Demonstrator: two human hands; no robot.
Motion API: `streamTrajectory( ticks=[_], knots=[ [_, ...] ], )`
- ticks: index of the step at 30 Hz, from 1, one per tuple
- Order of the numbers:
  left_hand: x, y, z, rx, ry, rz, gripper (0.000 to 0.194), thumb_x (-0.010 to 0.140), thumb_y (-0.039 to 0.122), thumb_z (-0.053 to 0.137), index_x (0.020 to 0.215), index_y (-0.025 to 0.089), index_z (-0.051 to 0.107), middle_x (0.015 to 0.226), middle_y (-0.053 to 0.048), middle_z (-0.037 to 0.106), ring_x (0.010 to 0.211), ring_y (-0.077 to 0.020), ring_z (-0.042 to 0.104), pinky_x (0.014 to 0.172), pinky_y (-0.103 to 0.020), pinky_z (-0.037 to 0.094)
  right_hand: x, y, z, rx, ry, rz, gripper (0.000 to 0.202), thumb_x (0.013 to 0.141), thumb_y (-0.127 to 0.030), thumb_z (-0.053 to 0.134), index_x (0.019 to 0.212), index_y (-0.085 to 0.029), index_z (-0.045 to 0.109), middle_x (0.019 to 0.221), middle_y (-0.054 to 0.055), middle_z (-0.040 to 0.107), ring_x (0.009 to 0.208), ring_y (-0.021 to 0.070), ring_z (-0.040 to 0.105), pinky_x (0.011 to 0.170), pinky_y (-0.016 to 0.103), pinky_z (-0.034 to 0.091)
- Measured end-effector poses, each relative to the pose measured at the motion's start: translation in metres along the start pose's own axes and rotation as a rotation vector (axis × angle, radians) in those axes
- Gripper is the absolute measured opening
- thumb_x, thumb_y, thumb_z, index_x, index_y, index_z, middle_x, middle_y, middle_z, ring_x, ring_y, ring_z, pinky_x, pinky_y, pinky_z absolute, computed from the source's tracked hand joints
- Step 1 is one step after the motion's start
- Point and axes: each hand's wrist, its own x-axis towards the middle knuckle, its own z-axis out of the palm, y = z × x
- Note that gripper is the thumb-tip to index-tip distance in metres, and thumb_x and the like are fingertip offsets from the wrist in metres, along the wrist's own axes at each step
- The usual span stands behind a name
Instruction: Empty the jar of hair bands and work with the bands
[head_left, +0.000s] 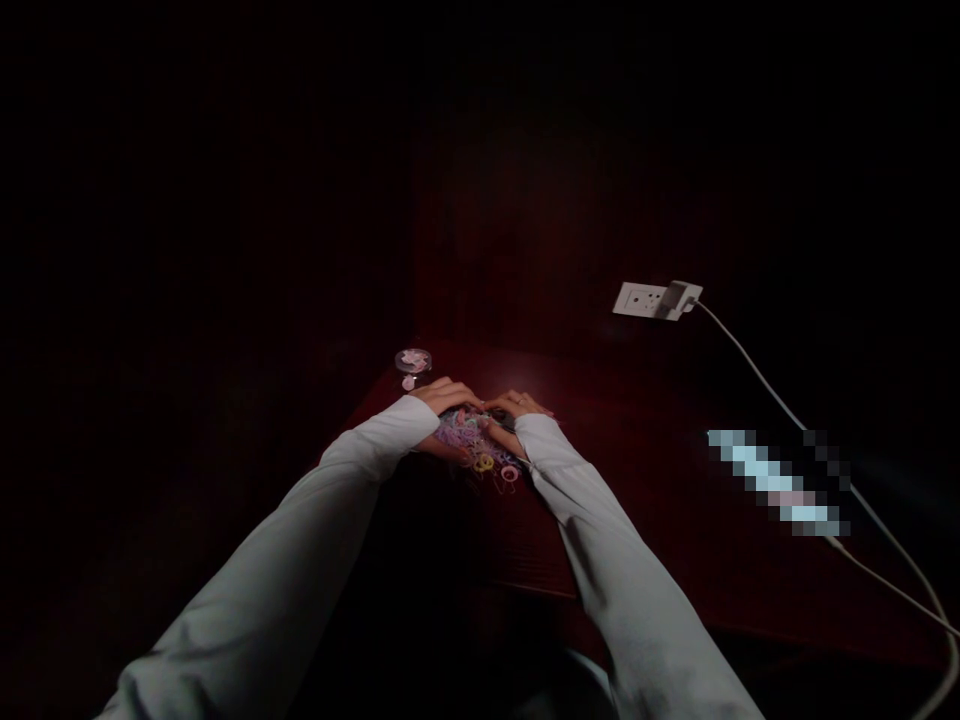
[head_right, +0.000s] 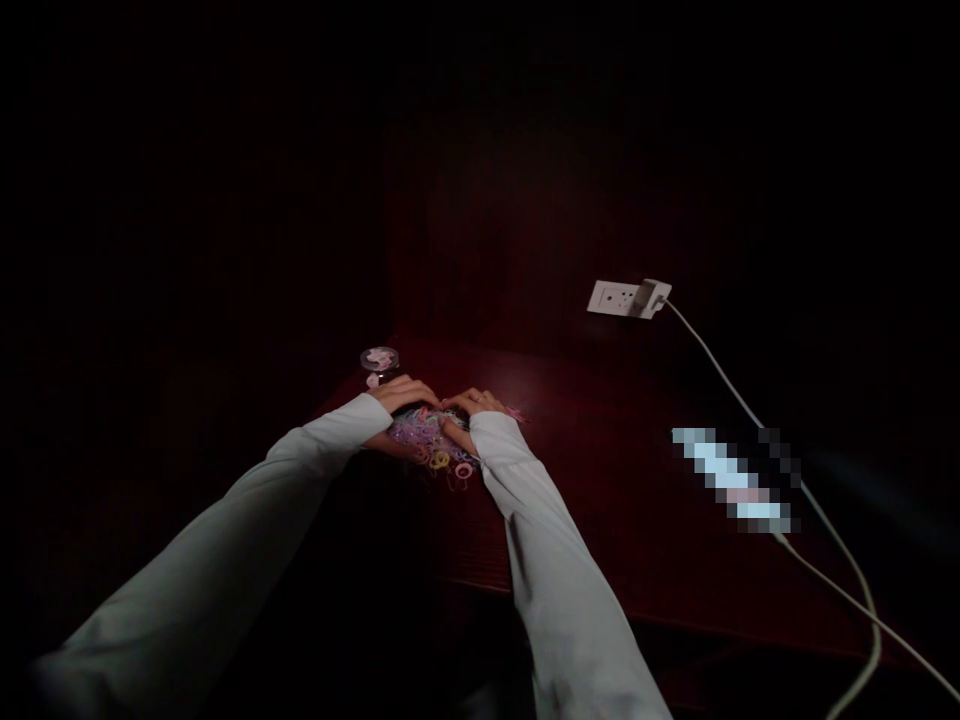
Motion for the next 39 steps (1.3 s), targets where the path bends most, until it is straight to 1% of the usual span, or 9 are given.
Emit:
streamTrajectory(
  ticks=[5,9,12,16,24,27,31,35,39],
  knots=[
    [-0.005,-0.003,0.003,0.083,-0.047,-0.038,0.065,0.066,0.058,0.083,0.120,0.027,0.065,0.120,-0.005,0.068,0.105,-0.0246,0.059,0.091,-0.033,0.044,-0.003,0.001,0.003,-0.017,0.014,-0.047,0.026,0.091,-0.032,0.062,0.115,-0.024,0.071,0.119,0.007,0.065,0.106,0.0232,0.058,0.094,0.037,0.045],
    [-0.003,-0.008,0.005,0.109,-0.030,-0.031,0.062,0.072,0.060,0.078,0.122,0.025,0.065,0.123,-0.006,0.067,0.105,-0.0242,0.060,0.087,-0.032,0.044,-0.010,0.002,0.004,0.000,-0.022,-0.049,0.031,0.087,-0.031,0.068,0.117,-0.023,0.070,0.122,0.008,0.063,0.108,0.0247,0.059,0.097,0.039,0.045],
    [0.001,-0.011,0.009,0.097,-0.041,-0.023,0.058,0.074,0.060,0.077,0.119,0.025,0.066,0.120,-0.005,0.069,0.101,-0.0239,0.063,0.085,-0.032,0.045,-0.012,0.004,0.004,0.032,-0.058,-0.027,0.035,0.081,-0.028,0.074,0.116,-0.024,0.071,0.117,0.007,0.066,0.106,0.0247,0.060,0.096,0.039,0.046],
    [0.004,-0.014,0.017,0.077,-0.042,-0.032,0.051,0.074,0.059,0.077,0.111,0.024,0.069,0.108,-0.003,0.072,0.095,-0.0230,0.065,0.082,-0.031,0.046,-0.007,0.009,0.005,0.131,-0.059,-0.047,0.030,0.079,-0.019,0.072,0.109,-0.025,0.072,0.109,0.005,0.068,0.103,0.0216,0.062,0.094,0.035,0.047],
    [0.011,-0.024,0.030,-0.045,-0.021,-0.096,0.031,0.078,0.041,0.076,0.103,0.024,0.072,0.101,-0.004,0.074,0.096,-0.0219,0.069,0.082,-0.030,0.050,0.004,0.022,0.018,0.241,0.060,-0.003,0.013,0.077,-0.020,0.070,0.088,-0.020,0.076,0.086,0.004,0.069,0.076,0.0162,0.064,0.076,0.029,0.051],
    [0.013,-0.023,0.030,-0.116,-0.001,-0.110,0.028,0.081,0.039,0.073,0.103,0.022,0.072,0.103,-0.006,0.075,0.095,-0.0215,0.070,0.084,-0.030,0.051,0.004,0.021,0.018,0.300,0.107,0.062,0.011,0.075,-0.020,0.068,0.083,-0.019,0.076,0.081,0.003,0.069,0.069,0.0147,0.063,0.070,0.027,0.051],
    [0.012,-0.018,0.024,-0.196,0.071,-0.148,0.027,0.084,0.037,0.071,0.103,0.019,0.072,0.101,-0.006,0.076,0.092,-0.0205,0.071,0.084,-0.030,0.052,0.001,0.015,0.012,0.420,0.129,0.104,0.017,0.077,-0.029,0.065,0.087,-0.019,0.075,0.085,0.004,0.071,0.070,0.0144,0.064,0.067,0.026,0.051],
    [0.011,-0.011,0.018,-0.234,0.115,-0.199,0.027,0.088,0.036,0.066,0.106,0.018,0.072,0.093,-0.005,0.076,0.085,-0.0191,0.070,0.078,-0.029,0.051,0.000,0.013,0.011,0.557,0.140,0.192,0.023,0.074,-0.034,0.064,0.088,-0.018,0.074,0.077,0.002,0.070,0.069,0.0149,0.064,0.066,0.026,0.051],
    [0.011,-0.008,0.016,-0.259,0.128,-0.248,0.027,0.088,0.035,0.064,0.107,0.018,0.072,0.091,-0.005,0.076,0.082,-0.0185,0.069,0.072,-0.028,0.050,0.000,0.013,0.012,0.577,0.129,0.218,0.024,0.074,-0.033,0.063,0.088,-0.018,0.074,0.076,0.002,0.072,0.068,0.0152,0.065,0.067,0.027,0.052]
  ],
)
